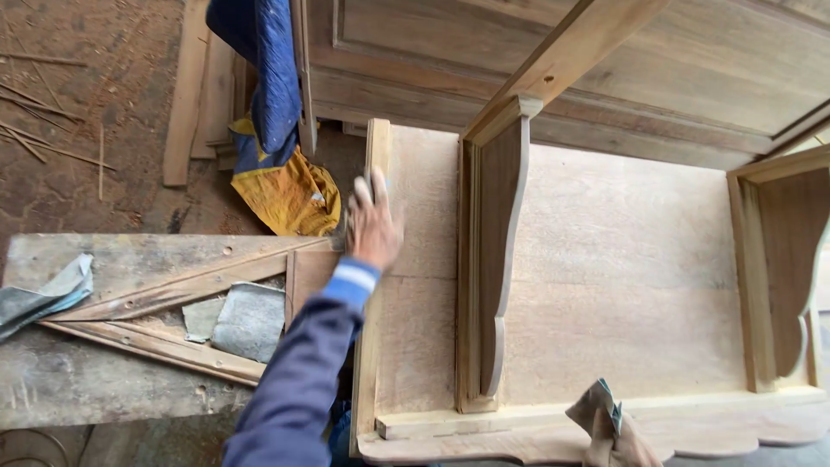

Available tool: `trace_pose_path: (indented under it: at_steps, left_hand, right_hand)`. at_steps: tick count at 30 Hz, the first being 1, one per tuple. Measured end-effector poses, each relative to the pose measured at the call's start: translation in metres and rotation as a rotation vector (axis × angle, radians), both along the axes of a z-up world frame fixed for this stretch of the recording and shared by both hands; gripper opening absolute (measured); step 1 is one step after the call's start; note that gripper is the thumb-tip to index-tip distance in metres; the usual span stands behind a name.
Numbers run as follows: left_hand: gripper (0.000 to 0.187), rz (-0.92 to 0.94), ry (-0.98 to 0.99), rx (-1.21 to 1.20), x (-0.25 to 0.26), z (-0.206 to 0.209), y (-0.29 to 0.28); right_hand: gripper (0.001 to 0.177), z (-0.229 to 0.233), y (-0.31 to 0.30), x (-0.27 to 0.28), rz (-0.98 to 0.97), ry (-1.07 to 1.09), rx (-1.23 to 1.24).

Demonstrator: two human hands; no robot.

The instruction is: Sanding the surfaces and edges of a wooden furniture piece using handheld sandpaper blocks.

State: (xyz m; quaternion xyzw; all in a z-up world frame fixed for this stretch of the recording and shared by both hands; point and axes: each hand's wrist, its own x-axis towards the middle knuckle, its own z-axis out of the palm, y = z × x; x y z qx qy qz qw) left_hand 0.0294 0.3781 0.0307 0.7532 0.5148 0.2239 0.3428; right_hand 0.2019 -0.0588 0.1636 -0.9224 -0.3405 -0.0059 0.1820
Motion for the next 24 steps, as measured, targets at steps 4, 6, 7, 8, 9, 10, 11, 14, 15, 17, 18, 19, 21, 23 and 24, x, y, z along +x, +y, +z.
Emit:
trace_pose_path:
  at_steps: [4, 6, 7, 8, 9, 10, 11, 14, 15, 17, 18, 19, 21, 23, 24]
  left_hand:
    - [0.083, -0.045, 0.104, -0.079, -0.003, 0.026, 0.001]
    - [0.085, -0.109, 0.080, 0.031, -0.041, 0.018, -0.057]
    - [0.087, -0.181, 0.061, 0.139, -0.063, 0.014, -0.083]
    - [0.087, -0.175, 0.073, 0.147, -0.077, 0.017, -0.106]
    - [0.086, -0.207, 0.090, 0.114, -0.090, 0.020, -0.129]
    - [0.084, -0.239, 0.109, 0.080, -0.103, 0.022, -0.151]
    - [0.084, -0.246, 0.109, 0.079, -0.102, 0.023, -0.151]
    - [0.080, -0.206, 0.085, -0.130, -0.082, 0.019, -0.128]
    - [0.081, -0.161, 0.085, -0.081, -0.069, 0.018, -0.104]
    - [0.081, -0.129, 0.081, -0.044, -0.042, 0.011, -0.063]
    - [0.079, -0.103, 0.062, 0.010, -0.031, 0.005, -0.046]
    - [0.077, -0.071, 0.047, 0.072, -0.020, 0.002, -0.024]
    - [0.082, -0.055, 0.076, 0.010, -0.019, 0.004, -0.029]
    - [0.086, -0.026, 0.112, -0.044, -0.038, 0.007, -0.059]
    - [0.083, -0.097, 0.096, 0.062, -0.054, 0.008, -0.086]
  right_hand:
    - [0.030, -0.005, 0.017, 0.018, -0.069, -0.111, -0.184]
    - [0.029, 0.002, 0.020, 0.013, -0.034, -0.137, -0.133]
    - [0.028, 0.002, 0.026, 0.008, -0.002, -0.159, -0.081]
    - [0.028, 0.002, 0.027, 0.010, 0.004, -0.149, -0.071]
    - [0.029, 0.001, 0.026, 0.008, 0.004, -0.174, -0.082]
    - [0.030, 0.000, 0.025, 0.006, 0.003, -0.200, -0.092]
    - [0.030, 0.002, 0.028, 0.006, -0.003, -0.198, -0.093]
    - [0.027, 0.004, 0.034, 0.012, -0.093, -0.123, -0.178]
    - [0.024, 0.001, 0.031, 0.012, -0.046, -0.157, -0.114]
    - [0.022, -0.004, 0.024, 0.012, -0.010, -0.194, -0.065]
    - [0.022, -0.005, 0.020, 0.012, 0.020, -0.216, -0.026]
    - [0.021, -0.008, 0.020, 0.012, 0.055, -0.237, 0.021]
    - [0.022, -0.008, 0.016, 0.012, 0.067, -0.244, 0.022]
    - [0.022, -0.009, 0.014, 0.012, 0.091, -0.246, 0.034]
    - [0.022, -0.009, 0.014, 0.013, 0.086, -0.252, 0.029]
